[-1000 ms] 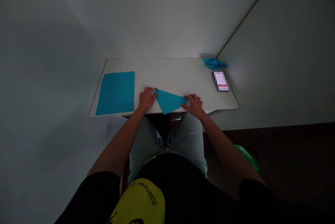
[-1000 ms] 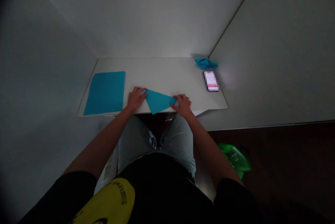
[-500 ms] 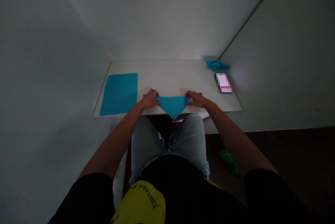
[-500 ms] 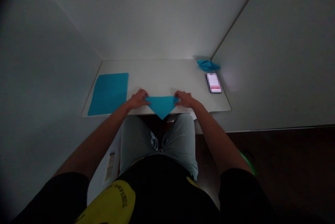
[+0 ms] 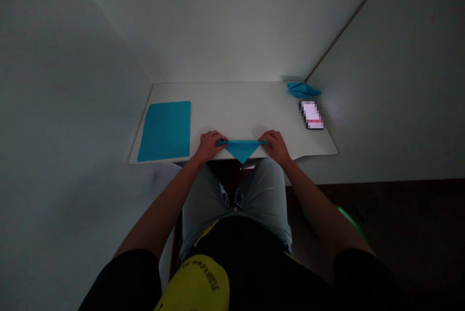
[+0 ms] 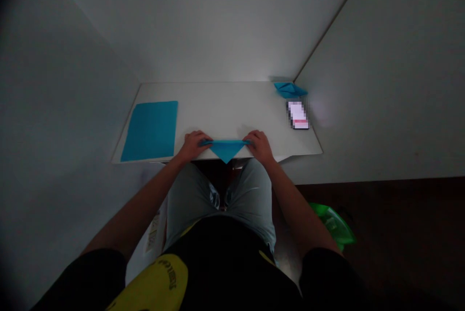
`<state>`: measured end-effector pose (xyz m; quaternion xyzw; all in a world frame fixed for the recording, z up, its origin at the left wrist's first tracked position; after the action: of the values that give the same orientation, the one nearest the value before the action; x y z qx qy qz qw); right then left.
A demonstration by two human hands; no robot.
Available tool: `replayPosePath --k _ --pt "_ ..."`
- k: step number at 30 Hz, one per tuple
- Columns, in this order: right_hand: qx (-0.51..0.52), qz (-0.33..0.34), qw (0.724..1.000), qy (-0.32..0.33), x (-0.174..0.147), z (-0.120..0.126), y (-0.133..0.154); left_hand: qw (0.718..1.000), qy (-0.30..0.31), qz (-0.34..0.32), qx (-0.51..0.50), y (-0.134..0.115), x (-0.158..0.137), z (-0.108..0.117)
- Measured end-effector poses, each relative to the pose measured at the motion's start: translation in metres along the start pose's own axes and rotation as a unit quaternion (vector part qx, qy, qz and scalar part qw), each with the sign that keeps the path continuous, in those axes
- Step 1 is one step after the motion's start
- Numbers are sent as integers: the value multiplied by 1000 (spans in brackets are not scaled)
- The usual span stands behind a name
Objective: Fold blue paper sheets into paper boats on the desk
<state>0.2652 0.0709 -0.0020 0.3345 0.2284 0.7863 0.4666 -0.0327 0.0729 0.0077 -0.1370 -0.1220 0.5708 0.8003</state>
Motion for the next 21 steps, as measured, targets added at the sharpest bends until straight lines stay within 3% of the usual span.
replayPosePath --k 5,10,12,15,17,19,21 --pt "-75 24 997 20 -17 3 10 993 -90 -50 63 -16 -17 3" --pt "-90 2 996 -2 -23 0 37 984 -79 -131 92 -33 -40 -5" --pt "-68 8 998 -2 -19 -21 62 981 -73 -150 98 -36 -49 -8" --pt "-28 39 996 73 -12 -77 101 978 -68 -156 116 -36 -56 -12" --pt "-9 43 993 111 -12 -104 111 977 -63 -154 130 -34 -56 -14" --pt "-5 42 992 123 -16 -111 104 977 -60 -149 136 -33 -55 -16" --pt "-13 37 993 113 -24 -97 84 978 -64 -149 131 -33 -53 -15"
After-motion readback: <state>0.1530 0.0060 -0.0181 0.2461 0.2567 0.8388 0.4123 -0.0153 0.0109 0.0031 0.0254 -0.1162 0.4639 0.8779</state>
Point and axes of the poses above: each hand's wrist, its own x-axis towards the middle knuckle, its own z-axis out of the back of the hand, y = z × x, the point moved 8 cm from there along x, towards the middle knuckle, and after that the axes turned 12 degrees about x, right-handed, at the moved point
